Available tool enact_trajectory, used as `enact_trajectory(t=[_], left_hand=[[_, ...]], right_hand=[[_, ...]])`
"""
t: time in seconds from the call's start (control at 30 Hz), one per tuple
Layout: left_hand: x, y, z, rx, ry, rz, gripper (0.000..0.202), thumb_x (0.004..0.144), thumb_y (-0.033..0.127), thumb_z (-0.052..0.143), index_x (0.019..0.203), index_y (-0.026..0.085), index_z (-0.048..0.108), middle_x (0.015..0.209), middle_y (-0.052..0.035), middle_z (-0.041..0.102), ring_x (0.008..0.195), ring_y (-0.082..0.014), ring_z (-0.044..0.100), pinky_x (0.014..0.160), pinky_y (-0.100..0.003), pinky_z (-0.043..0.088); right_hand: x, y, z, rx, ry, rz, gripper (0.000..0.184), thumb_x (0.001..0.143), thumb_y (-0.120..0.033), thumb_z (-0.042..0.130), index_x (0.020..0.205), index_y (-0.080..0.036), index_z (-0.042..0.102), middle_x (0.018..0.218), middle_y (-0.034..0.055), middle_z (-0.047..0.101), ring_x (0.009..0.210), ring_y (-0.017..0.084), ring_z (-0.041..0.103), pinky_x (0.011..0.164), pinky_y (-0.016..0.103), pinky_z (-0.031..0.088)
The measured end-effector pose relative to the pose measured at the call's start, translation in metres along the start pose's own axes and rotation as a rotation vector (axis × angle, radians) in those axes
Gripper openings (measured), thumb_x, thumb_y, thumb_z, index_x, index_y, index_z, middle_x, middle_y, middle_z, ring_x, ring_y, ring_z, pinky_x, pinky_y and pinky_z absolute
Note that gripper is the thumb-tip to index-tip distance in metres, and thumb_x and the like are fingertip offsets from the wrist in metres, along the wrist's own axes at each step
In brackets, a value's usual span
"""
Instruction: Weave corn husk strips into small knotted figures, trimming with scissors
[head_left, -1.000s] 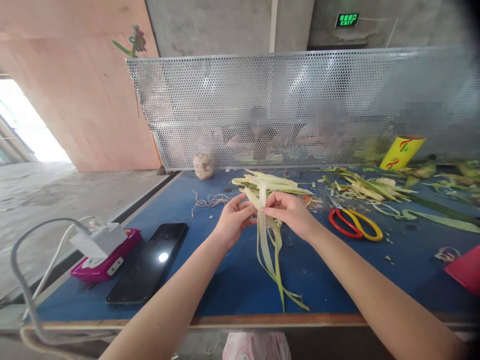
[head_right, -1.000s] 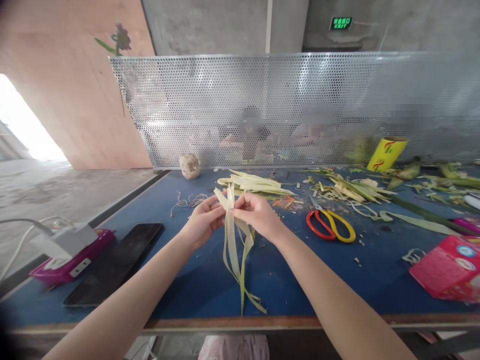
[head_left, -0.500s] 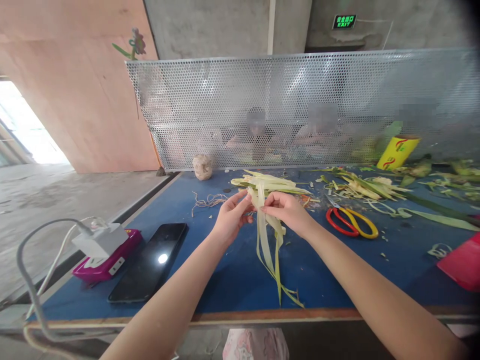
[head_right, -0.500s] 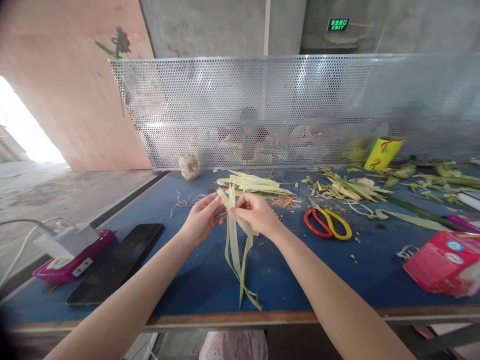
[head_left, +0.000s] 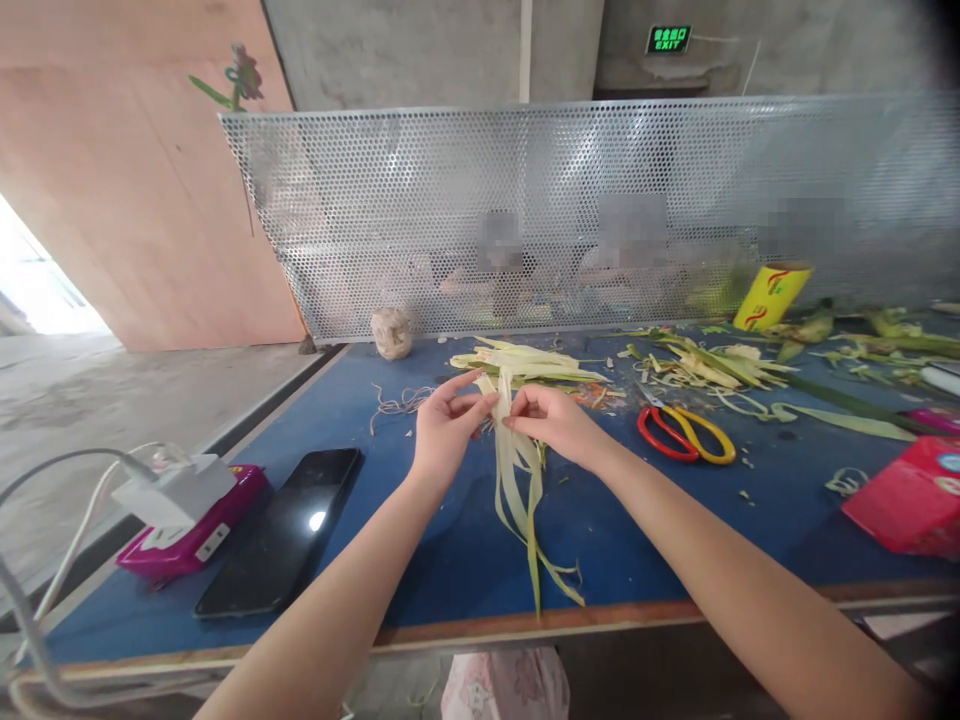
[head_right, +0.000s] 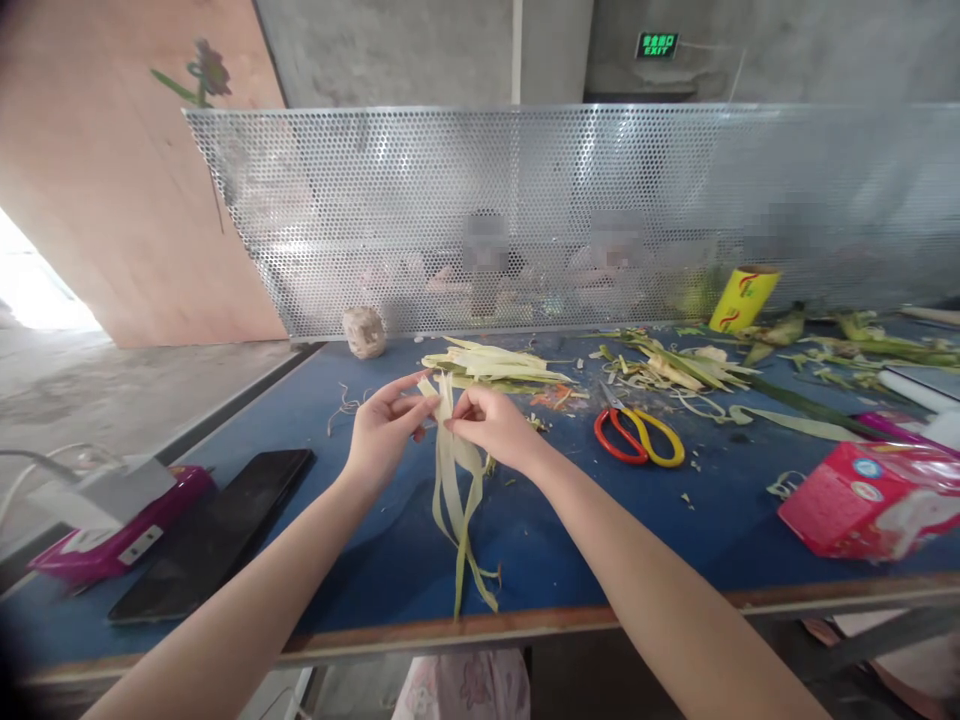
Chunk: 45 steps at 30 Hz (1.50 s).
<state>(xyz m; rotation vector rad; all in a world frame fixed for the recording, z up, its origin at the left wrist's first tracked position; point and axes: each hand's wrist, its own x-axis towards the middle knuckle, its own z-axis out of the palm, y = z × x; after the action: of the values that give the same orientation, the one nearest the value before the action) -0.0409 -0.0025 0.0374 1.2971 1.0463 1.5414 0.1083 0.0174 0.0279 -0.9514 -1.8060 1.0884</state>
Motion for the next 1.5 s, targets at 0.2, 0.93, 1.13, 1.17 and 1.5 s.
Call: enact_trajectory(t=[0.2,0.93,1.13,1.17,1.5], left_hand=[[0.002,0.001,-0.006,-0.111,0.039,0.019,0.067,0.058,0.023,0.076,0.118,0.010,0.048,0.062,0.0021,0.065,0.038,-0.0040,0.043,0.038,-0.020,0.033],[-0.005,0.007,-0.003,-0.119,-0.254,-0.134,0.072,0.069,0.030,0.069,0.131,0.010,0.038,0.068,-0.0021,0.066,0.051,-0.0096,0.054,0.040,-0.020,0.037],[-0.007,0.009,-0.001,-0.151,-0.301,-0.106,0.073,0.066,0.024,0.073,0.129,0.011,0.038,0.067,-0.0010,0.065,0.048,-0.0079,0.052,0.040,-0.020,0.038],[-0.007,0.009,-0.001,-0.153,-0.304,-0.109,0.074,0.064,0.023,0.074,0.128,0.011,0.039,0.067,-0.0005,0.064,0.046,-0.0073,0.050,0.040,-0.020,0.037],[-0.003,0.007,-0.006,-0.240,-0.381,-0.191,0.071,0.066,0.024,0.073,0.129,0.017,0.041,0.074,-0.0016,0.065,0.045,-0.0054,0.049,0.039,-0.018,0.032]], right_hand=[[-0.001,-0.006,-0.012,-0.049,-0.141,-0.083,0.014,0.070,-0.028,0.062,0.065,-0.018,0.052,0.081,0.0019,0.059,0.075,0.015,0.054,0.066,0.028,0.038],[0.006,0.001,-0.008,0.428,-0.230,0.148,0.008,0.053,-0.014,0.064,0.054,-0.016,0.056,0.057,-0.0026,0.054,0.057,0.010,0.043,0.060,0.027,0.031],[0.003,0.000,-0.006,0.506,-0.254,0.191,0.010,0.053,-0.015,0.064,0.057,-0.015,0.056,0.057,-0.0024,0.052,0.057,0.010,0.046,0.060,0.027,0.032],[0.003,-0.001,-0.006,0.501,-0.260,0.187,0.011,0.054,-0.015,0.065,0.057,-0.015,0.055,0.058,-0.0024,0.052,0.057,0.010,0.046,0.060,0.027,0.032],[-0.002,-0.007,-0.010,0.415,-0.326,0.088,0.010,0.071,-0.020,0.062,0.079,-0.015,0.061,0.075,0.0022,0.063,0.071,0.013,0.057,0.065,0.027,0.041]])
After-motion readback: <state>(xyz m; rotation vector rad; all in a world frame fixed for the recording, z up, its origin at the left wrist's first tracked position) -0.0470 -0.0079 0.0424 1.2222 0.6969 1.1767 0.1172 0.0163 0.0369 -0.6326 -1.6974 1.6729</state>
